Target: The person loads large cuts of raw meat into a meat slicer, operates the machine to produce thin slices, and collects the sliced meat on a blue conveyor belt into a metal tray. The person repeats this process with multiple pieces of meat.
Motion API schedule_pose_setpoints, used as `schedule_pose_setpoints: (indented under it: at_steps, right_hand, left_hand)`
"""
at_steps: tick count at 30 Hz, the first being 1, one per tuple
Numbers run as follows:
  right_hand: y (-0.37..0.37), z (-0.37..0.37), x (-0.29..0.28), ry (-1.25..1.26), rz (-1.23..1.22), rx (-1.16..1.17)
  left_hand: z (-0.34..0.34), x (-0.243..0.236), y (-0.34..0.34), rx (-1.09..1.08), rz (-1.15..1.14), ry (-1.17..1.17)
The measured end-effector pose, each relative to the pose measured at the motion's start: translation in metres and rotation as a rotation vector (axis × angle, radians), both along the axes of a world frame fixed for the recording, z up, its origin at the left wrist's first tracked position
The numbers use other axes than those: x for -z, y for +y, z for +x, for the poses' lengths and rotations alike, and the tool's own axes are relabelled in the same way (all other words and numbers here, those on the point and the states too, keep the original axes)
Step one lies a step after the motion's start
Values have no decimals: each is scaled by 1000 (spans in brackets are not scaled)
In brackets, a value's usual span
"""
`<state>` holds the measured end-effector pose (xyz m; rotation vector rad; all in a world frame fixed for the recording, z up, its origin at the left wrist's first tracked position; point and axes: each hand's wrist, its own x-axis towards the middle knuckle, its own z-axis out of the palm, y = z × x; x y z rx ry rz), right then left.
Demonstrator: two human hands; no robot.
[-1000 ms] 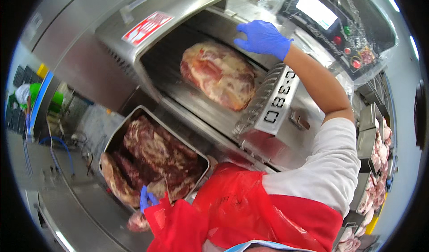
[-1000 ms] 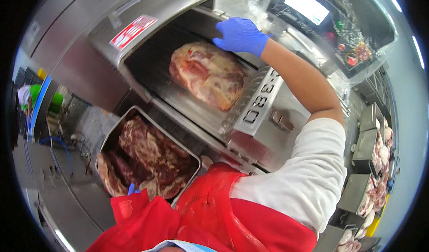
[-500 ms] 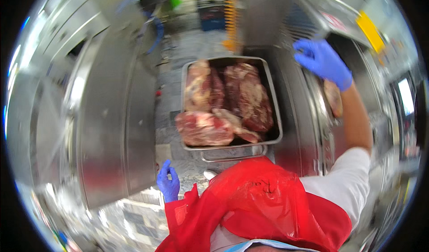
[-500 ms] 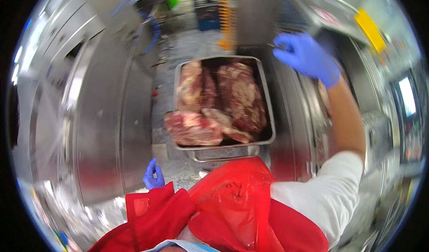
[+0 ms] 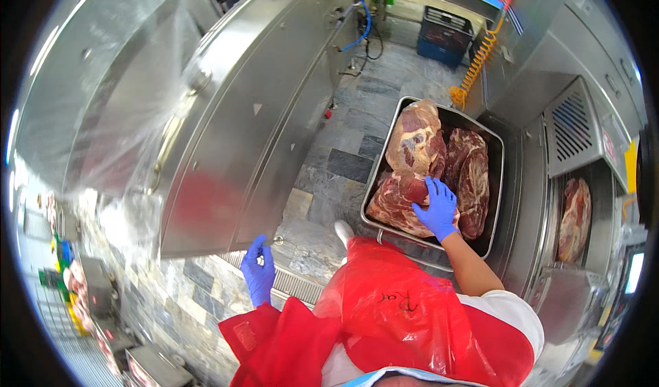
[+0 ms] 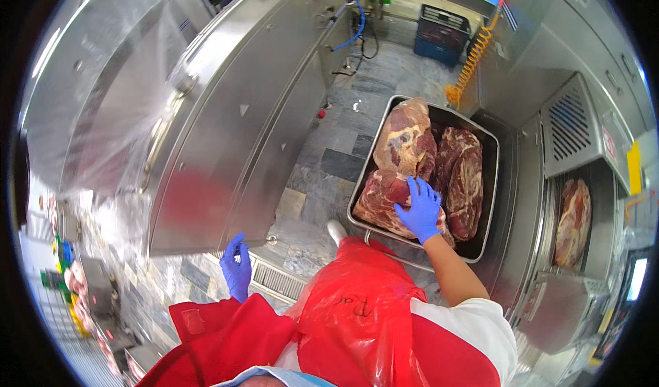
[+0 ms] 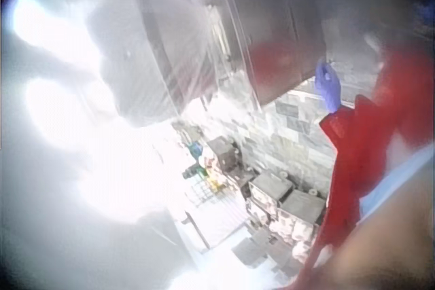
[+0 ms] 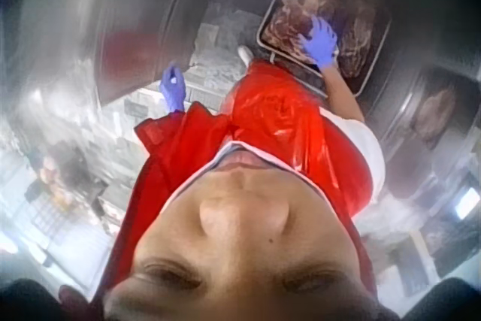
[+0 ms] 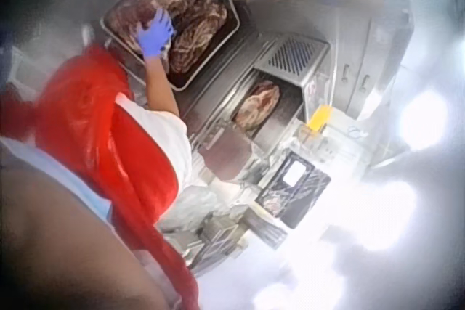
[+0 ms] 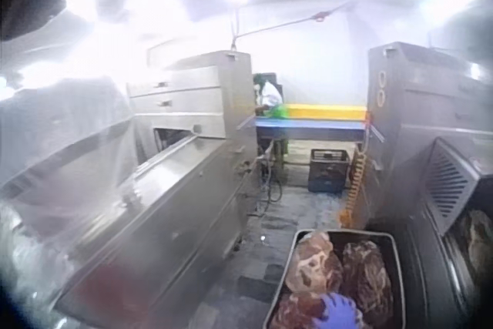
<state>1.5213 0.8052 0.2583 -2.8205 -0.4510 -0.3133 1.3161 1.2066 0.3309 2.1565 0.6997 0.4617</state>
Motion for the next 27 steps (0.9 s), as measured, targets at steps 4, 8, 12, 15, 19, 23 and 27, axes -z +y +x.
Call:
schedule_pose_setpoints:
  at_steps: [4, 8, 12, 15, 19, 23, 27]
  right_hand:
    - [5, 3, 9, -86, 49, 89]
    - [7, 5, 19, -155, 145, 172]
    - [17, 9, 21, -181, 175, 280]
    - [27, 11, 22, -191, 184, 478]
    - [35, 25, 10, -168, 179, 662]
    - [35, 30, 11, -96, 182, 737]
    - [46, 45, 6, -110, 297, 1039]
  left_hand:
    - [115, -27, -4, 462, 289, -48]
    - [232, -35, 0, 876, 393, -72]
    - [346, 68, 41, 748, -123, 94]
    - [400, 222, 111, 892, 187, 489]
    - [395, 355, 206, 1672, 693, 478]
    - [426, 367, 219, 1549, 501, 1078]
    - [496, 382, 202, 1292, 265, 1194]
